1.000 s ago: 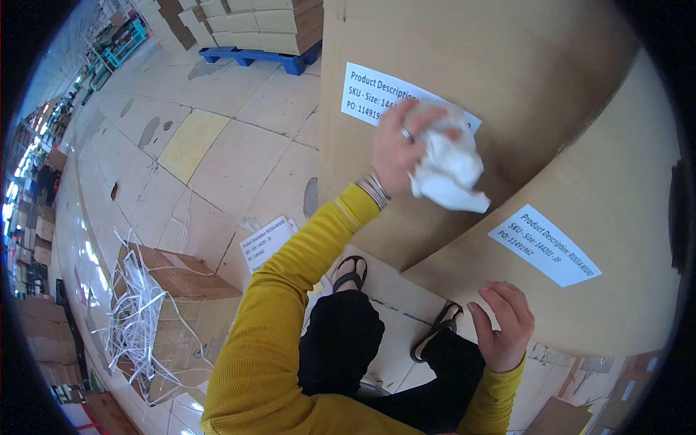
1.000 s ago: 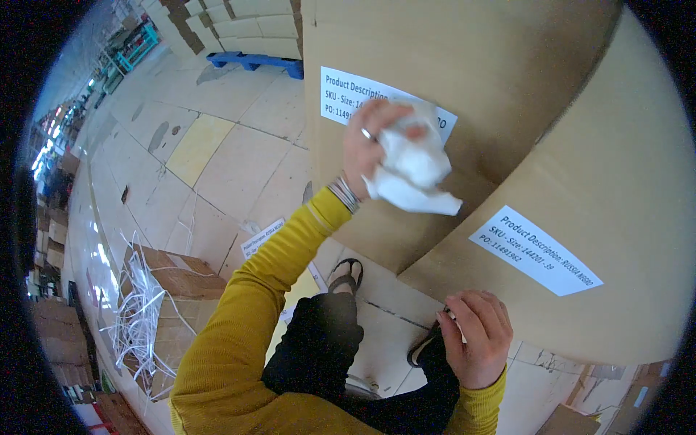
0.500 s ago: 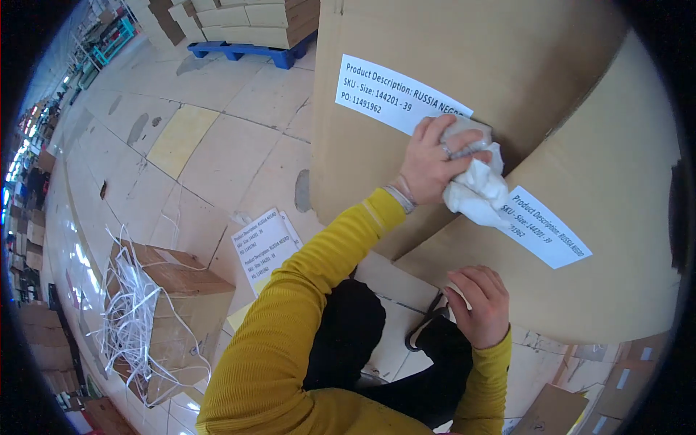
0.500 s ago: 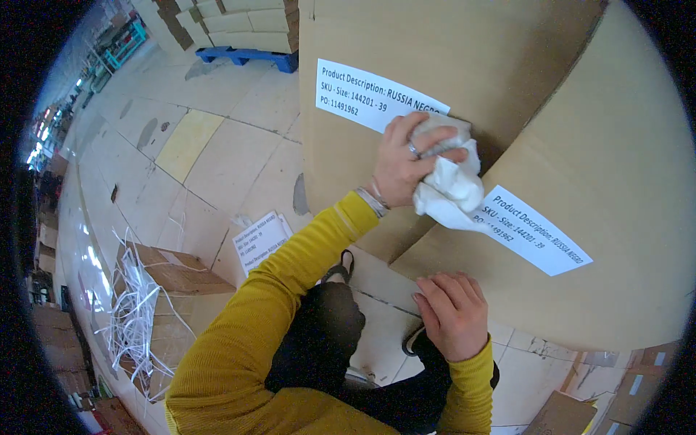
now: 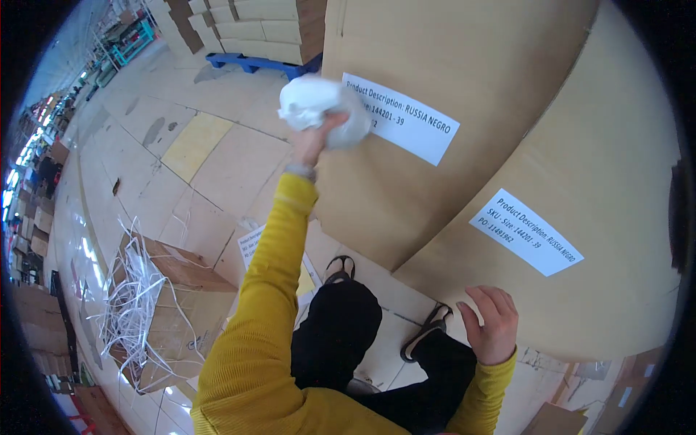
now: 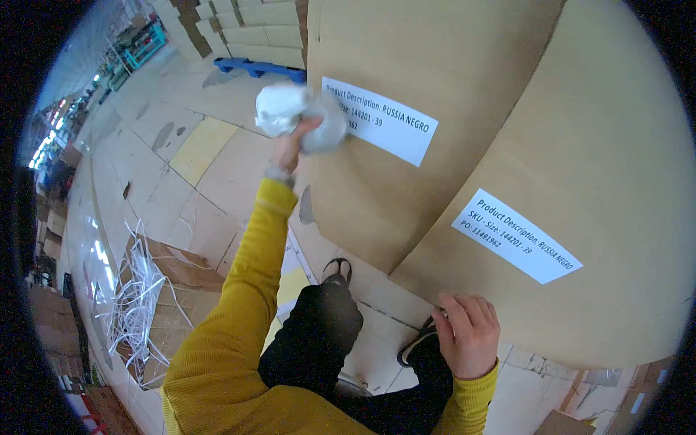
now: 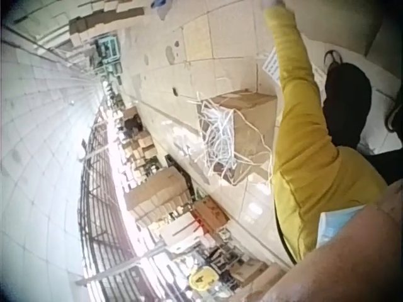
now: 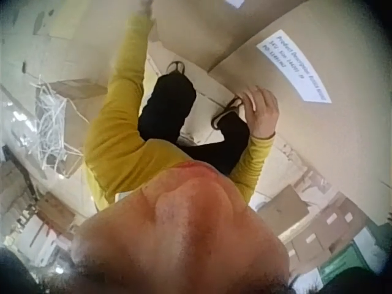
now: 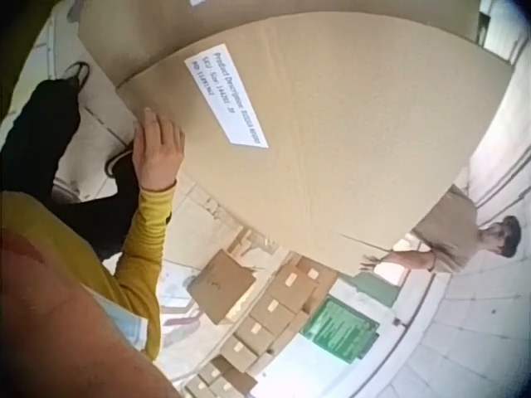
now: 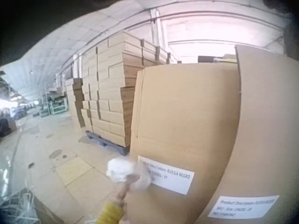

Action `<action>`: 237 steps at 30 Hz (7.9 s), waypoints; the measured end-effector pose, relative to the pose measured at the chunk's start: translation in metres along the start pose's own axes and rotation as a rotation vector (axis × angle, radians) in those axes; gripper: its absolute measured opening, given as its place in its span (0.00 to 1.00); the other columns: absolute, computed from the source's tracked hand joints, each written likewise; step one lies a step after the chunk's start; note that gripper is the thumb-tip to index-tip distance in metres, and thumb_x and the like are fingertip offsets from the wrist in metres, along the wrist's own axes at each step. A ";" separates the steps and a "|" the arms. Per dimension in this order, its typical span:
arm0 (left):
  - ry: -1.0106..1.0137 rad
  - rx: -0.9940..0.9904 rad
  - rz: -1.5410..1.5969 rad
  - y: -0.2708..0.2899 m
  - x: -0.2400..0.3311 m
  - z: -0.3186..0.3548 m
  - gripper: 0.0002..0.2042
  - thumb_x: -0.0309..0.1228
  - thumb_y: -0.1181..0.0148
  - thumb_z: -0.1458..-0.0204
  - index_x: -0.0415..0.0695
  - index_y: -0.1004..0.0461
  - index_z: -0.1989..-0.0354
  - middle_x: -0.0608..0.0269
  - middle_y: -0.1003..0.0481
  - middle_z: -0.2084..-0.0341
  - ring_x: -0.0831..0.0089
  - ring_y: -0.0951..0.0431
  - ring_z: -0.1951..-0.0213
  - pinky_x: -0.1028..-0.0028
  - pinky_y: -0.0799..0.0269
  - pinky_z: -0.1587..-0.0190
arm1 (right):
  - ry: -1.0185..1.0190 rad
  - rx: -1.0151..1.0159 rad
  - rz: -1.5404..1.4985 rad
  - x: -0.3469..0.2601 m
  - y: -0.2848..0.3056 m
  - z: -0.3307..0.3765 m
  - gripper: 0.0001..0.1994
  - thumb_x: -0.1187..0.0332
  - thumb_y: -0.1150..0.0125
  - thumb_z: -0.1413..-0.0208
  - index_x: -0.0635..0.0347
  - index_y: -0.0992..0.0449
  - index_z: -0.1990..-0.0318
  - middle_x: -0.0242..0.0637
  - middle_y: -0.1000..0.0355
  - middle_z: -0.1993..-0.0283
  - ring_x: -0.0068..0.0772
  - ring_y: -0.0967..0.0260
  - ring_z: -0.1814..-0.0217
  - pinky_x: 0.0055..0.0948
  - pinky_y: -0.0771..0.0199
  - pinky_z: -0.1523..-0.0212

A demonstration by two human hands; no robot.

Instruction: The recorder is applying product labels to large cardboard boxes and cleaning the surface with a cloth.

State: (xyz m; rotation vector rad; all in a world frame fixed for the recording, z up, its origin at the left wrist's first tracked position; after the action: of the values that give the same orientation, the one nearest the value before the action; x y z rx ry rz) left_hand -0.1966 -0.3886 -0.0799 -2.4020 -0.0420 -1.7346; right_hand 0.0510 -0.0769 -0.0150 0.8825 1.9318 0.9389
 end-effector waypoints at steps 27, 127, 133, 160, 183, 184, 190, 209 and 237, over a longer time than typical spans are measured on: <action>0.172 -0.746 0.429 -0.112 -0.048 0.096 0.23 0.31 0.27 0.71 0.46 0.26 0.62 0.65 0.24 0.66 0.73 0.26 0.61 0.70 0.30 0.55 | 0.003 -0.407 -0.185 -0.011 -0.115 -0.018 0.14 0.76 0.35 0.59 0.64 0.27 0.62 0.45 0.29 0.61 0.44 0.31 0.61 0.31 0.32 0.60; -0.244 0.022 1.321 0.182 -0.057 0.185 0.16 0.14 0.44 0.57 0.54 0.38 0.79 0.72 0.32 0.77 0.74 0.28 0.68 0.68 0.27 0.63 | -0.749 -0.980 -2.025 -0.100 -0.390 -0.050 0.32 0.51 0.47 0.46 0.50 0.50 0.38 0.43 0.42 0.41 0.40 0.40 0.42 0.46 0.34 0.49; -0.116 -0.001 0.927 0.197 -0.038 0.169 0.15 0.18 0.44 0.54 0.49 0.36 0.60 0.62 0.27 0.64 0.70 0.26 0.60 0.69 0.28 0.59 | -0.487 -0.227 -1.710 -0.052 -0.320 -0.105 0.17 0.77 0.41 0.52 0.64 0.33 0.53 0.37 0.28 0.58 0.25 0.30 0.59 0.25 0.29 0.56; 0.930 -0.367 0.351 0.190 -0.086 0.155 0.25 0.17 0.41 0.57 0.34 0.38 0.47 0.58 0.23 0.77 0.76 0.22 0.73 0.78 0.25 0.67 | 0.075 -0.425 -0.689 -0.067 -0.215 -0.123 0.14 0.77 0.35 0.62 0.65 0.24 0.63 0.41 0.26 0.71 0.28 0.29 0.70 0.26 0.30 0.67; 0.805 -0.077 0.163 0.236 -0.100 0.152 0.24 0.18 0.43 0.56 0.38 0.36 0.47 0.57 0.23 0.73 0.74 0.23 0.72 0.78 0.25 0.68 | 0.511 0.098 -0.395 -0.097 -0.214 -0.104 0.11 0.76 0.35 0.70 0.48 0.21 0.74 0.31 0.30 0.58 0.40 0.37 0.52 0.38 0.40 0.51; 0.805 -0.067 0.159 0.237 -0.100 0.152 0.24 0.18 0.43 0.56 0.38 0.36 0.47 0.57 0.23 0.73 0.74 0.23 0.72 0.78 0.25 0.68 | 0.517 0.096 -0.410 -0.097 -0.214 -0.104 0.11 0.76 0.35 0.70 0.48 0.21 0.74 0.31 0.30 0.58 0.40 0.37 0.52 0.38 0.40 0.51; 0.793 0.048 0.155 0.250 -0.106 0.152 0.21 0.17 0.41 0.58 0.37 0.32 0.51 0.54 0.23 0.73 0.71 0.22 0.72 0.75 0.24 0.67 | 0.538 0.077 -0.369 -0.092 -0.211 -0.100 0.09 0.73 0.35 0.68 0.47 0.21 0.75 0.29 0.28 0.58 0.41 0.38 0.48 0.41 0.45 0.46; 0.663 0.099 -0.756 0.338 -0.229 0.225 0.22 0.30 0.33 0.68 0.45 0.25 0.58 0.56 0.23 0.67 0.71 0.23 0.66 0.72 0.28 0.62 | 0.294 0.226 -0.628 -0.063 -0.166 -0.114 0.06 0.79 0.34 0.63 0.62 0.23 0.74 0.35 0.27 0.71 0.38 0.33 0.60 0.29 0.34 0.59; -0.053 0.092 -0.102 0.020 -0.036 -0.061 0.09 0.28 0.34 0.59 0.35 0.24 0.72 0.62 0.24 0.80 0.80 0.27 0.77 0.79 0.31 0.72 | -0.354 0.821 -0.366 0.065 -0.110 -0.208 0.12 0.73 0.31 0.65 0.63 0.23 0.69 0.33 0.30 0.78 0.23 0.35 0.77 0.23 0.34 0.73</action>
State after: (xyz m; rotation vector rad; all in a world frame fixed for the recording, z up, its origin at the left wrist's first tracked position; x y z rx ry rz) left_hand -0.2627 -0.4152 -0.0981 -2.4177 -0.2498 -1.6714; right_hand -0.1838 -0.1359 -0.0462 0.9940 2.0534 -0.2575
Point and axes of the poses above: each hand's wrist, its own z-axis away from the middle knuckle, its own y-axis out of the back of the hand, x = y × z, the point moved 5 cm from there along -z, towards the middle knuckle
